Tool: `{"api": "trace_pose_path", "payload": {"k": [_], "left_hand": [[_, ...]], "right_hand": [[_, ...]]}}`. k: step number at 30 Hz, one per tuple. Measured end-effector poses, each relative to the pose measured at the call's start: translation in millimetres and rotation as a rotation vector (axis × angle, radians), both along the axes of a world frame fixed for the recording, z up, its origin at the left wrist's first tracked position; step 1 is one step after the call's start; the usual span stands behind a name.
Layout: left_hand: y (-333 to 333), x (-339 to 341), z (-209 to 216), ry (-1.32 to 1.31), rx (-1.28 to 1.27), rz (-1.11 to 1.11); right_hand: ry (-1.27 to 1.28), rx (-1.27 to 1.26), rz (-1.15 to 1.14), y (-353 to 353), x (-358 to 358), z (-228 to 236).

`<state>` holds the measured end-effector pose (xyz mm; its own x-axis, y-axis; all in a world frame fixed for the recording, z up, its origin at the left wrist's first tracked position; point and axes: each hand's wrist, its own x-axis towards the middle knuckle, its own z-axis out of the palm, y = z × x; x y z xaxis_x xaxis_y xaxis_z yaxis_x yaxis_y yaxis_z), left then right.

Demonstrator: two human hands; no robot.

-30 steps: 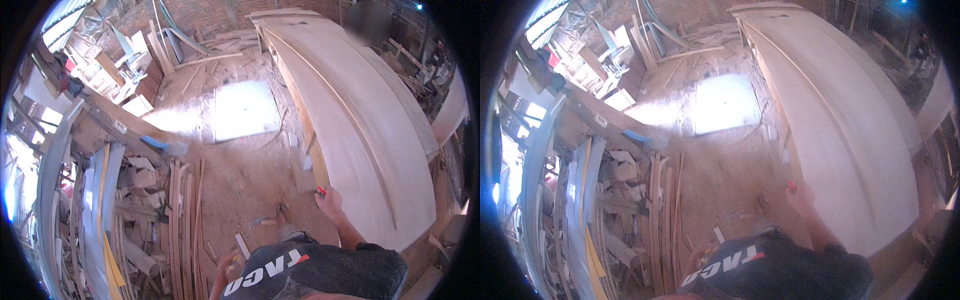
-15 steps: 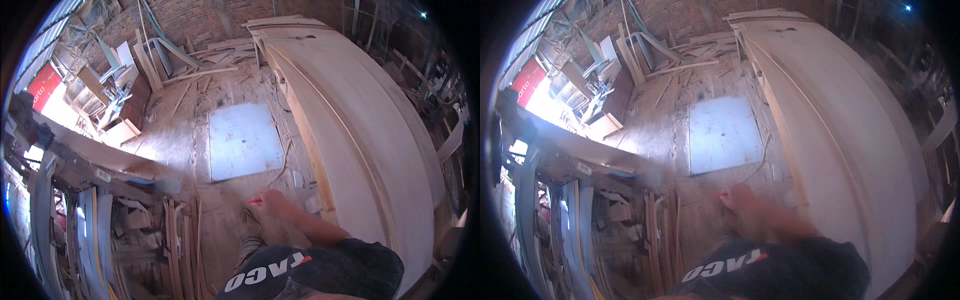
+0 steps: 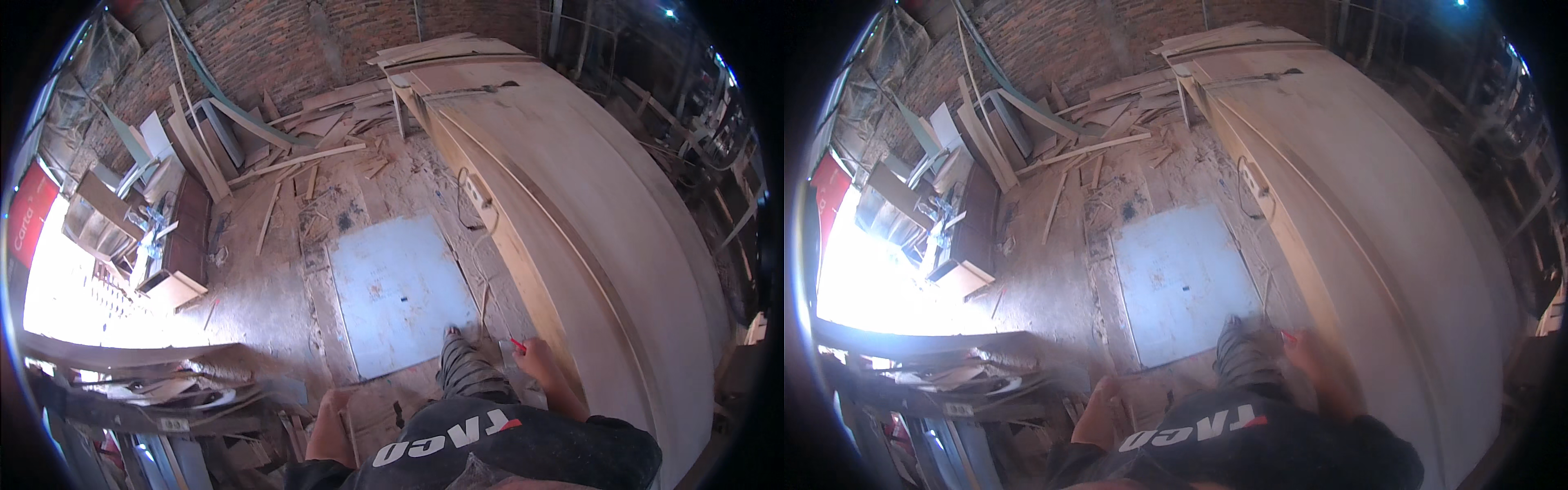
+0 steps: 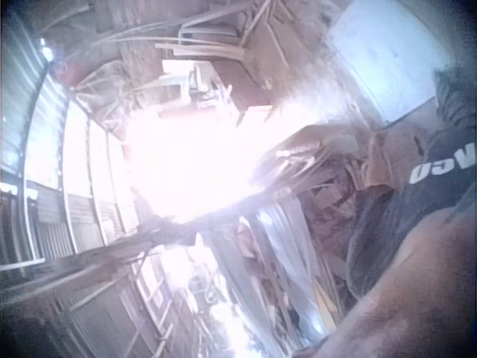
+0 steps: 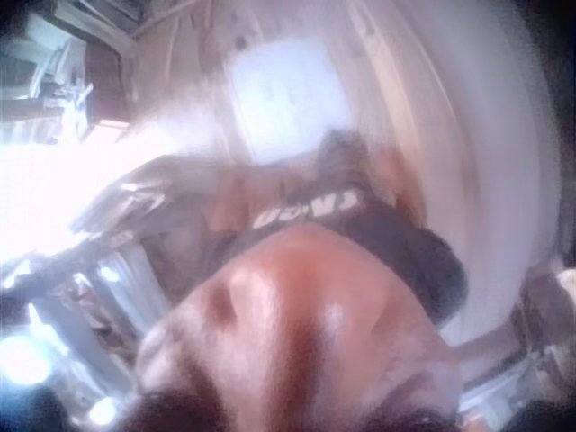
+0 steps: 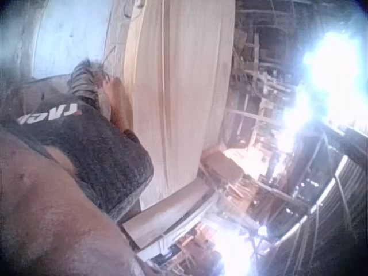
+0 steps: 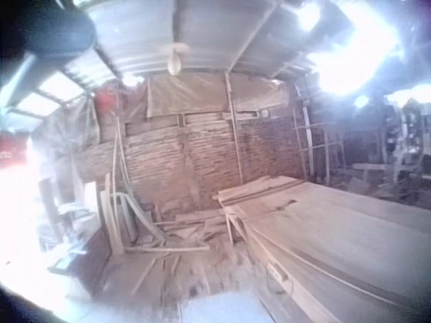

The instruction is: The person measures and marks a large wooden board using a tape measure and pencil, then positions and hammers a curved wooden piece onto the board. The person repeatedly measures, marks, and adjusts the wood pieces on the workbench.

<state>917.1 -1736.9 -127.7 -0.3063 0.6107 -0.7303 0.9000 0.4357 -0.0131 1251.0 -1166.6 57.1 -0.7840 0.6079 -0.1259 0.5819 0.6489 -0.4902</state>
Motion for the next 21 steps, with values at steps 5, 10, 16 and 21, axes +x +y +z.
{"api": "trace_pose_path", "payload": {"k": [5,10,16,21], "left_hand": [[153,-138,46,-0.222,0.5,1.214],[186,-196,36,-0.231,0.091,0.572],[235,-268,38,-0.44,0.138,1.169],[286,-406,22,-0.427,0.157,1.265]], "right_hand": [[-0.082,0.067,0.011,70,-128,-34],[0.075,0.068,0.109,141,-384,21],[0.244,0.063,0.228,232,-642,89],[0.337,-0.03,0.133,280,-795,78]]}}
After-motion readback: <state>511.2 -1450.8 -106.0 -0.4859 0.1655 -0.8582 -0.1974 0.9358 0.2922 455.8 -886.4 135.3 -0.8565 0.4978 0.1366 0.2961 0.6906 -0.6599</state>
